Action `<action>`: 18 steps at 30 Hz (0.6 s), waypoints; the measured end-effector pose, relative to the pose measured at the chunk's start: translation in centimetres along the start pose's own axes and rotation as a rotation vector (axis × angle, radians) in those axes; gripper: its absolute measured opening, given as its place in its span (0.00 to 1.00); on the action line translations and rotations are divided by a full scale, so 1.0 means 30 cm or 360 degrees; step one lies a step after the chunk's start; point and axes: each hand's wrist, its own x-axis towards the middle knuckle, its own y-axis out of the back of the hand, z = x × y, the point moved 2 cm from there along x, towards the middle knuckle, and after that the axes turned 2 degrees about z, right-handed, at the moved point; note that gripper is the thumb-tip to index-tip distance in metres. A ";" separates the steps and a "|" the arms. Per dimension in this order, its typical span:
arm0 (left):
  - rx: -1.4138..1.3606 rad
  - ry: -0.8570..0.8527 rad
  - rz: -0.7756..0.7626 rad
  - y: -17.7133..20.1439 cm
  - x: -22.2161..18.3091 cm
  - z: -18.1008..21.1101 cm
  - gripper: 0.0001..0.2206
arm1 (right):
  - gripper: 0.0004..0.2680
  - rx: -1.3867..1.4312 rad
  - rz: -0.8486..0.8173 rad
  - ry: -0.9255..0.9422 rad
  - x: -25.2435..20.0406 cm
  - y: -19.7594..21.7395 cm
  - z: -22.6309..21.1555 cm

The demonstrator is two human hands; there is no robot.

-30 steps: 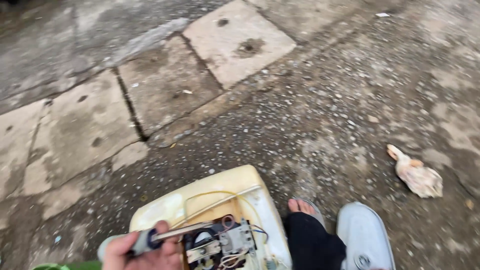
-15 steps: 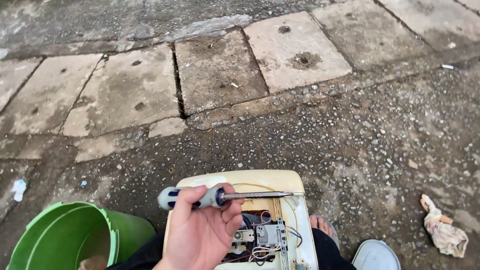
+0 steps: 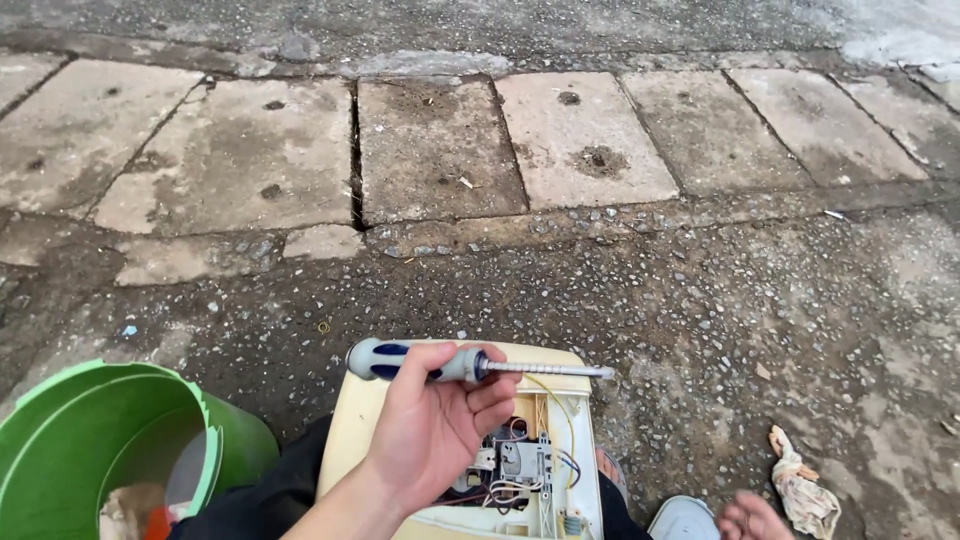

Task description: Reassembling the internal components and wiring of a household appliance on an outdoor paved surface.

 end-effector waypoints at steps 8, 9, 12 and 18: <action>-0.0048 -0.0004 -0.0064 -0.033 0.010 0.047 0.18 | 0.09 0.0262 -0.0237 0.0316 -0.519 -0.741 -0.726; -0.0066 -0.0041 -0.0039 -0.037 0.013 0.062 0.18 | 0.10 0.0031 -0.0120 0.0319 -0.662 -0.911 -0.774; -0.0121 -0.0018 0.0030 -0.044 0.027 0.069 0.18 | 0.11 -0.0325 0.0011 0.0199 -0.900 -1.150 -0.746; -0.0180 -0.0033 0.0029 -0.062 0.040 0.089 0.17 | 0.06 -0.0417 -0.0057 -0.0102 -0.810 -1.251 -0.653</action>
